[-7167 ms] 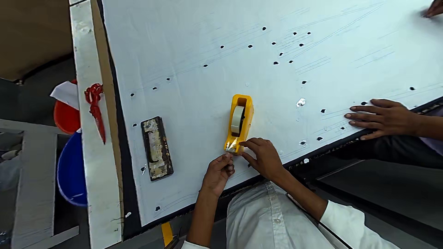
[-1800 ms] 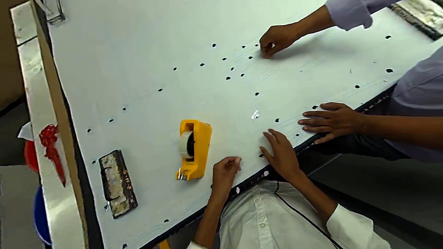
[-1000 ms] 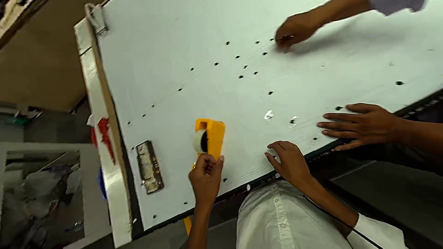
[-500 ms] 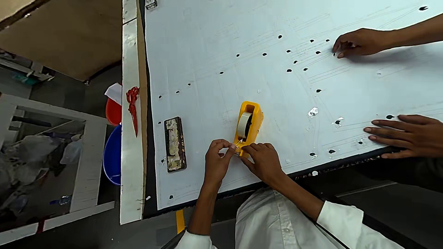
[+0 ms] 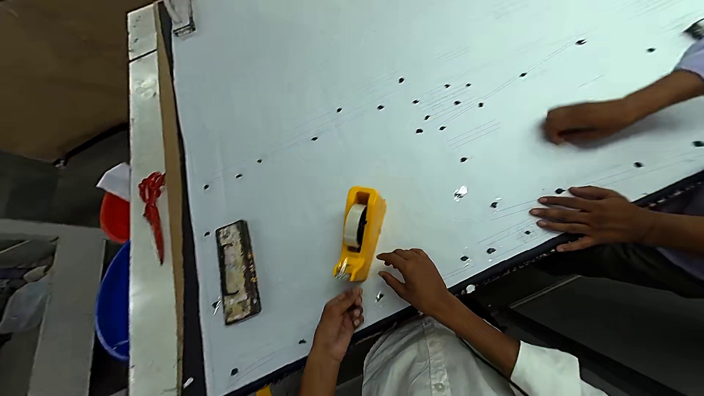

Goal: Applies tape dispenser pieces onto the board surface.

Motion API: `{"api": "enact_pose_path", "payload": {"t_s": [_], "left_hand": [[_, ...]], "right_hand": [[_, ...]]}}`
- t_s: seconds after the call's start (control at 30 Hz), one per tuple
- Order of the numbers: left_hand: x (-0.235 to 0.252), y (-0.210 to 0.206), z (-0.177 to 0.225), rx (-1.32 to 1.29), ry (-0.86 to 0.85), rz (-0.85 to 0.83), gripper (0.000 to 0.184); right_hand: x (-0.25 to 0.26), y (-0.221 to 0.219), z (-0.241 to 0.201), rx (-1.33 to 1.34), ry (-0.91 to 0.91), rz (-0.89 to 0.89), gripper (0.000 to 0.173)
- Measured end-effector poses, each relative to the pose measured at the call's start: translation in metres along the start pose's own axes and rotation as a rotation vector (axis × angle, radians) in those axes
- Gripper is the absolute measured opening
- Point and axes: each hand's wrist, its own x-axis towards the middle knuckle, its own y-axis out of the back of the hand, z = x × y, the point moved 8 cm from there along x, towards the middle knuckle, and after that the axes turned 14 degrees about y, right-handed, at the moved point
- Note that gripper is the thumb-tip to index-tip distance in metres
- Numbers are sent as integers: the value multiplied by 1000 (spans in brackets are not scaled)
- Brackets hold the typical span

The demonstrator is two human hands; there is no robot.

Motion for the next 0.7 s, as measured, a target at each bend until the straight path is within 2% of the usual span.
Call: {"api": "enact_pose_path", "payload": {"t_s": [0.07, 0.17, 0.27, 0.4, 0.53, 0.6, 0.7], "left_hand": [[-2, -18, -16, 125, -83, 63, 17], [-6, -79, -7, 357, -321, 39, 13], [12, -164, 30, 605, -538, 43, 12], [41, -283, 86, 945, -753, 29, 23], [91, -367, 136, 1004, -750, 111, 29], [110, -386, 147, 1075, -684, 213, 32], [112, -392, 151, 1372, -537, 482, 46]], "right_hand": [[-11, 28, 32, -16, -59, 45, 28], [-26, 78, 85, -64, -166, 136, 31], [-26, 120, 135, -151, -227, 194, 45], [-34, 132, 188, -264, -273, 77, 67], [-54, 112, 207, -323, -237, 40, 69], [-55, 111, 205, -324, -244, 22, 70], [-55, 109, 204, -311, -259, 19, 70]]}}
